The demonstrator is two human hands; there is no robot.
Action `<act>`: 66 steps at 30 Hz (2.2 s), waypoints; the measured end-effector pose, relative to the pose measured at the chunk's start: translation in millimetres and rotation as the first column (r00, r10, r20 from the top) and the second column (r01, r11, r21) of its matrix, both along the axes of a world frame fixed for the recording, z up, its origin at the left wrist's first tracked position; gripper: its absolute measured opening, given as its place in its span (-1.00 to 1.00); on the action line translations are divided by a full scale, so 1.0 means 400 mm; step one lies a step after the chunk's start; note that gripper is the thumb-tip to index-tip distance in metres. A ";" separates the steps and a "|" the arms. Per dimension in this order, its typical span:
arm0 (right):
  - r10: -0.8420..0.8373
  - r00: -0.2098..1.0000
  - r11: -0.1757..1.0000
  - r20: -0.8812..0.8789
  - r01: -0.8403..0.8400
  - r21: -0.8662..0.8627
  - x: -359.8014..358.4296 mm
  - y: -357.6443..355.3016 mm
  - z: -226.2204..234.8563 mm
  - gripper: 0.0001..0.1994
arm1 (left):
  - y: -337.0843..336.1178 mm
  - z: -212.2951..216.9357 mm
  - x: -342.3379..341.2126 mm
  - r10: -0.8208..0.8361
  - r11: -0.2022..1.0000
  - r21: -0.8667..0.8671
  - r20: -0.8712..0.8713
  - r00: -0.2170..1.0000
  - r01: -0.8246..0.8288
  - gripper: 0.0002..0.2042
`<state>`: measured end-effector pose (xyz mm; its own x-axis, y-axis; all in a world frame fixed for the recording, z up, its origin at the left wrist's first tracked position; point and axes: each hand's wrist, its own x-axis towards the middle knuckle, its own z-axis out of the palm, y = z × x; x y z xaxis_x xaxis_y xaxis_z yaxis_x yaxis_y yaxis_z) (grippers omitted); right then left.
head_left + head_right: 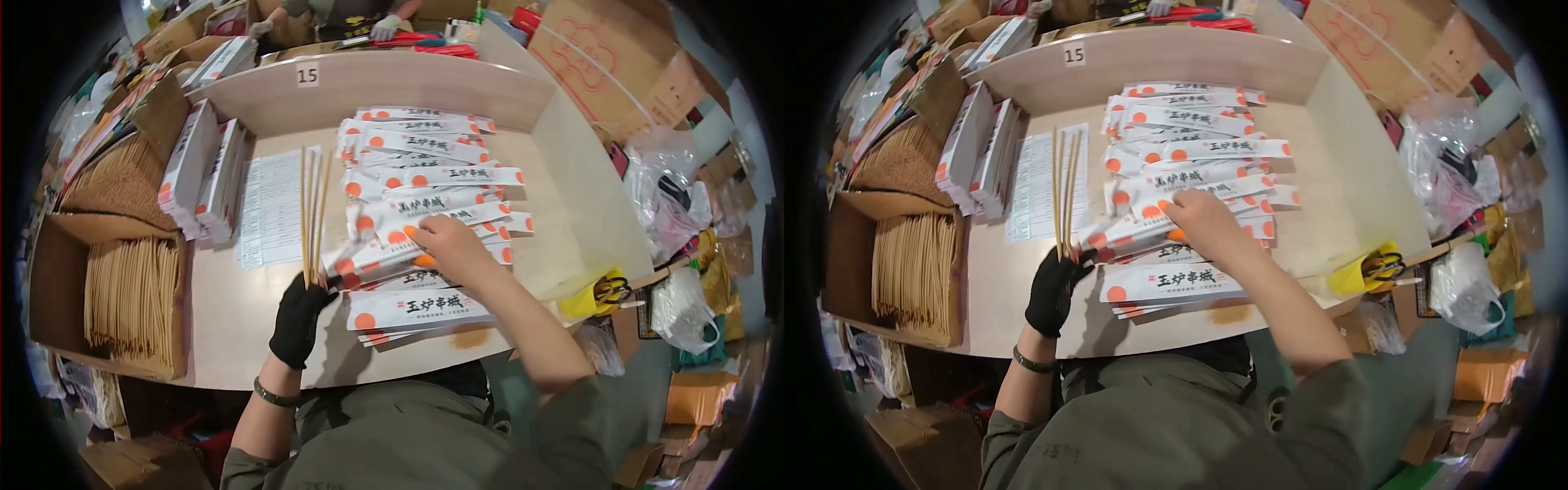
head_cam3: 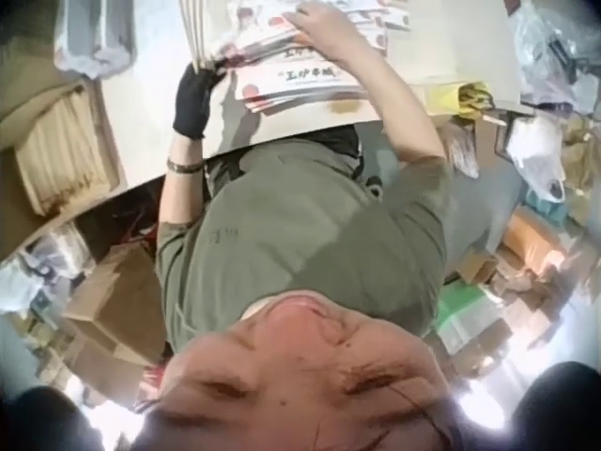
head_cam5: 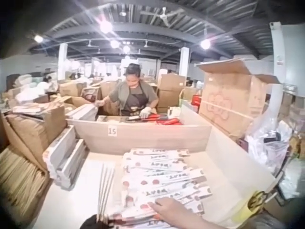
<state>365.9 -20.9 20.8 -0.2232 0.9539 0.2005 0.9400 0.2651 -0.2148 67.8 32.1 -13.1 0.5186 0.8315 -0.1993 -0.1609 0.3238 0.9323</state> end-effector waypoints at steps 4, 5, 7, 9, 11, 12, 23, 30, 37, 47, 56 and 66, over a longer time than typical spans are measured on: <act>0.024 0.987 0.960 -0.157 0.021 0.281 -0.135 -0.041 0.052 -0.77 | 0.025 0.027 0.027 0.161 0.982 0.126 -0.188 0.969 -0.139 -0.77; 0.078 0.961 0.983 -0.264 -0.031 0.181 -0.179 -0.079 0.068 -0.78 | 0.034 0.005 -0.010 0.150 0.984 0.136 -0.278 0.949 -0.116 -0.77; 0.225 0.973 0.974 -0.048 -0.223 0.051 -0.233 -0.136 0.033 -0.80 | 0.022 -0.008 -0.056 0.106 0.983 0.180 -0.365 0.925 -0.042 -0.77; 0.216 0.976 0.972 0.001 -0.215 0.099 -0.242 -0.163 -0.015 -0.83 | -0.006 -0.013 -0.073 0.119 0.979 0.204 -0.428 0.896 -0.033 -0.77; 0.219 0.975 0.964 0.044 -0.223 0.145 -0.245 -0.170 -0.038 -0.85 | -0.025 -0.023 -0.098 0.228 0.949 0.295 -0.387 0.893 -0.114 -0.76; 0.211 0.977 0.963 -0.033 -0.202 0.179 -0.244 -0.173 -0.043 -0.86 | -0.033 -0.018 -0.110 0.248 0.956 0.245 -0.384 0.890 -0.161 -0.74; 0.032 0.856 0.982 -0.516 0.070 0.177 -0.210 -0.163 -0.039 -0.81 | -0.091 0.029 -0.226 0.128 0.960 0.280 -0.466 0.875 0.009 -0.87; -0.322 0.409 0.946 -0.854 0.115 -0.303 -0.184 -0.139 0.060 -0.82 | -0.086 0.095 -0.246 0.075 0.913 0.377 -0.526 0.847 0.153 -0.90; -0.367 0.474 0.927 -0.800 0.113 -0.358 -0.177 -0.148 0.084 -0.86 | -0.048 0.116 -0.298 0.155 0.758 0.577 -0.613 0.775 0.304 -0.93; -0.052 0.806 0.998 -0.590 0.021 -0.059 -0.181 -0.161 0.057 -0.84 | -0.018 0.173 -0.288 -0.079 0.790 0.394 -0.693 0.716 0.469 -0.87; 0.249 0.957 0.869 -0.151 -0.152 0.470 -0.248 -0.037 0.057 -0.85 | -0.039 0.066 0.002 0.373 0.908 0.105 0.235 0.897 -0.405 -0.82; 0.249 0.967 0.904 -0.052 -0.214 0.369 -0.225 -0.181 -0.063 -0.89 | -0.069 -0.010 -0.127 0.202 0.976 0.115 -0.180 0.963 -0.183 -0.69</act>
